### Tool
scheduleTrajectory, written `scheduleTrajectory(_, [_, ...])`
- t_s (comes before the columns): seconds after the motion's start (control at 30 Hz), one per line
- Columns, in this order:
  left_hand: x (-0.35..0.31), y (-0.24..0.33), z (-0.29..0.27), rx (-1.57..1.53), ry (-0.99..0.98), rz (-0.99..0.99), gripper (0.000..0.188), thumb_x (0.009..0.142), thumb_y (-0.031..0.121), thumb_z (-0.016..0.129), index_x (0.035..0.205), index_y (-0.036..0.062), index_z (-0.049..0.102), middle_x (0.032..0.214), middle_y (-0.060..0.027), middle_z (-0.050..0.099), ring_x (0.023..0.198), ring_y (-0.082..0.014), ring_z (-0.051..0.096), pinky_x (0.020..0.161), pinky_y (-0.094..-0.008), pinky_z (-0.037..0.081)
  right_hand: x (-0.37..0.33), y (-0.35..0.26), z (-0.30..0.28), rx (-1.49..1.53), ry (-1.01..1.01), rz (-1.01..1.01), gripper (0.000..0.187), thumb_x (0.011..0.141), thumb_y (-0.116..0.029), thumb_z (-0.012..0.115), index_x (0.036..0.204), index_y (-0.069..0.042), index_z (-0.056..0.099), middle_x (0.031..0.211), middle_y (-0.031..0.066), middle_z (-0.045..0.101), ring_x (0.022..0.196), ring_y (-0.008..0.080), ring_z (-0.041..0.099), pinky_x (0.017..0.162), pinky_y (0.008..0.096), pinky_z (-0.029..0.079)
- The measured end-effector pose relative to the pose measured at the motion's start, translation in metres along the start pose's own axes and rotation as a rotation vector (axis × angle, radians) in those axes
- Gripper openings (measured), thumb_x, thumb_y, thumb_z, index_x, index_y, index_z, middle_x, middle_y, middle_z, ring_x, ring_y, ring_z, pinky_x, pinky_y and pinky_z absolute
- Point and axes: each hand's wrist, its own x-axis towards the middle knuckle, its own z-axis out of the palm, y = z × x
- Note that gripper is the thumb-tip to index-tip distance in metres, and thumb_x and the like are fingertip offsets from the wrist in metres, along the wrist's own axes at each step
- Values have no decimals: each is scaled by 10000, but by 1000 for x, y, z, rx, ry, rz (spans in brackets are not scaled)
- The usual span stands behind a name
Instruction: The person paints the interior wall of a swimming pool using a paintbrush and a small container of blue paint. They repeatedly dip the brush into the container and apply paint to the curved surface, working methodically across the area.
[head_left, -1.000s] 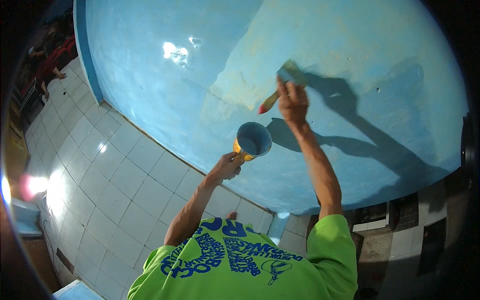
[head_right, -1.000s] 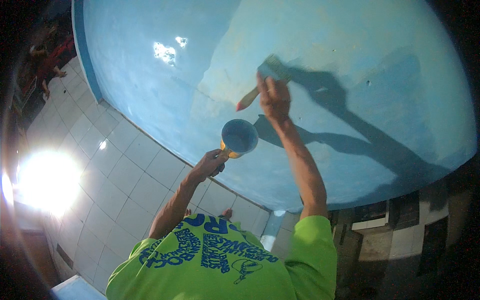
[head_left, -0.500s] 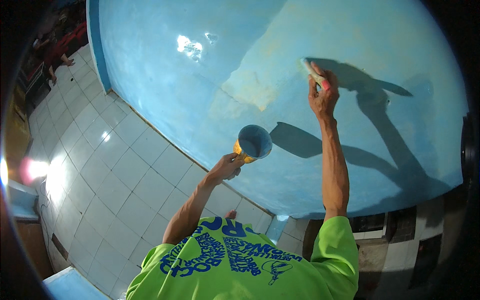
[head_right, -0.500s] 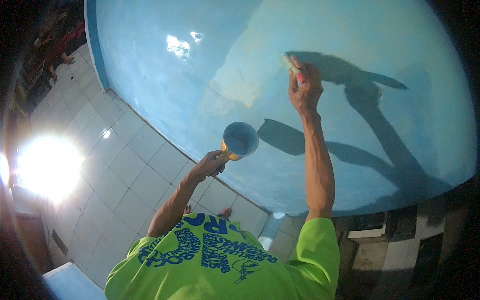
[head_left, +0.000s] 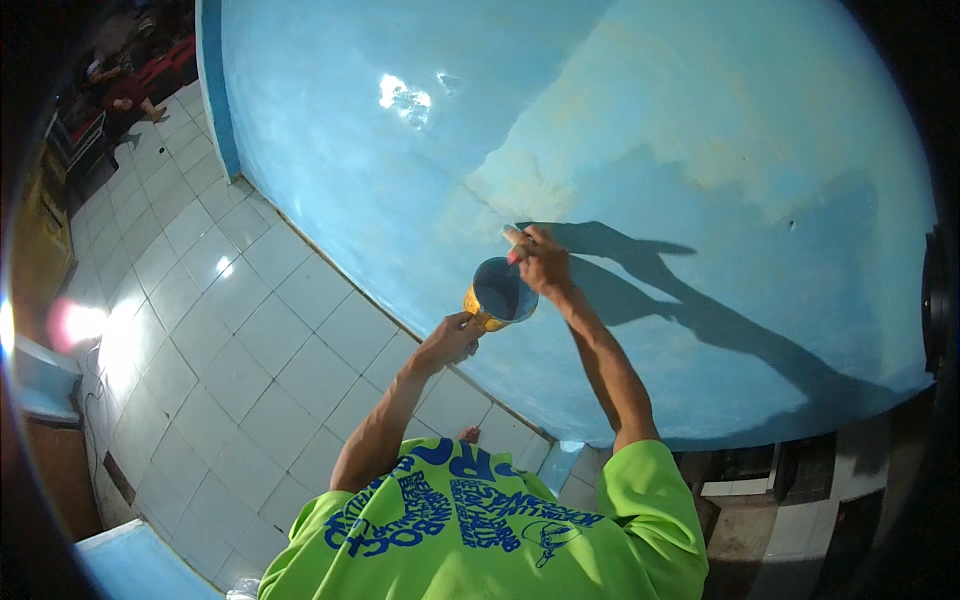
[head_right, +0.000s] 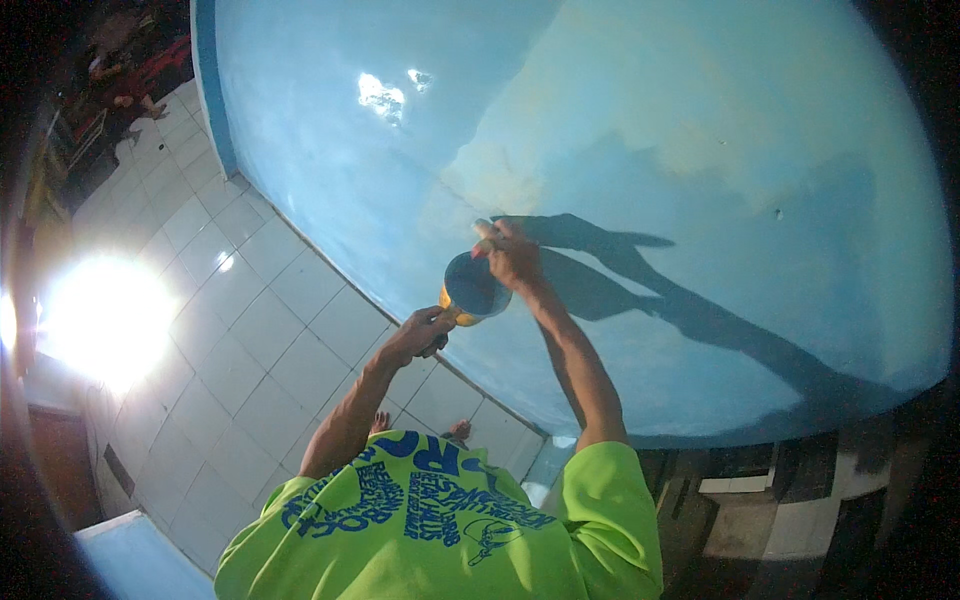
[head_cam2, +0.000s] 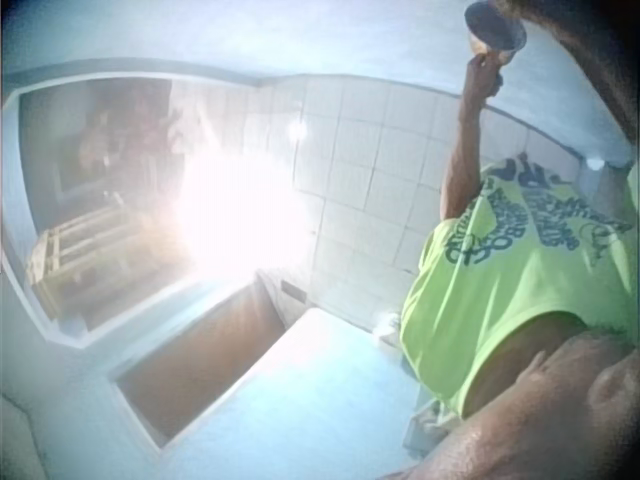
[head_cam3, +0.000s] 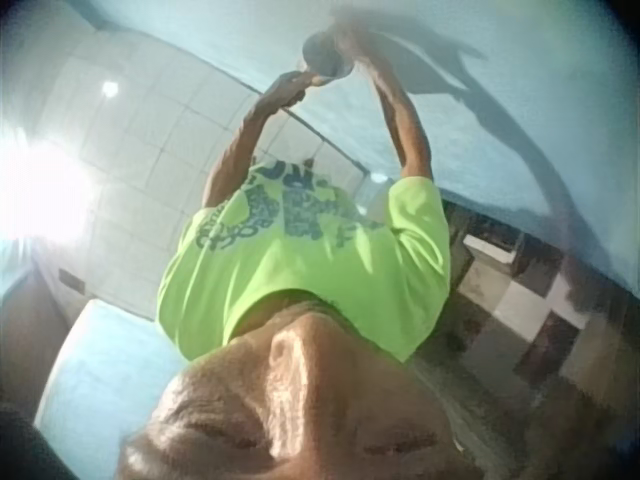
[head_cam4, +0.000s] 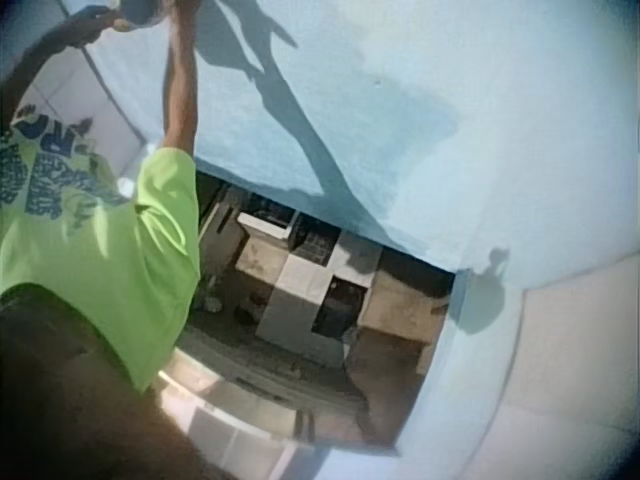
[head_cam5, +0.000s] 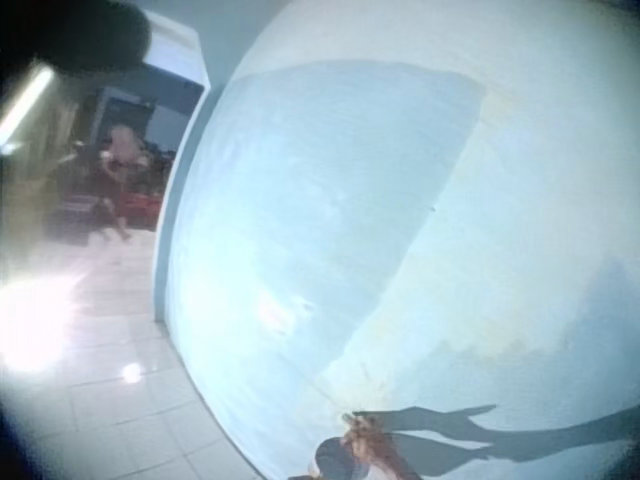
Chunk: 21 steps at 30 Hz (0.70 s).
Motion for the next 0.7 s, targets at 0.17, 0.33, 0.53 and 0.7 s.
scheduleTrajectory(0.17, [-1,-6,-7,-34,14,16,332,1012,292,633,1171,2,610,675,36,553,481,-21,433,392,-211,332,43,39,-75,61,161,140,391,961,-142,628,1352,-152,634,1101,101,670,991,330,648,814,434,576])
scheduleTrajectory(0.33, [-6,16,0,-31,1,-5,338,1005,280,618,1170,-15,607,685,10,567,498,-37,455,426,-235,331,86,29,-151,-276,462,-29,487,897,-145,684,1379,-190,627,1036,63,612,874,260,625,737,394,572])
scheduleTrajectory(0.53, [7,-3,1,-16,7,32,365,1014,366,624,1123,18,622,662,35,562,463,-20,429,380,-217,317,33,6,-51,-337,71,-148,493,861,-25,631,1349,-95,633,1048,90,577,882,287,632,733,382,570])
scheduleTrajectory(0.7, [4,-4,-12,-11,77,10,390,1020,424,623,1063,37,619,649,43,543,463,-23,419,380,-220,307,5,-17,21,24,-88,38,472,848,-77,697,1310,-153,640,1101,112,600,957,308,647,770,428,578])
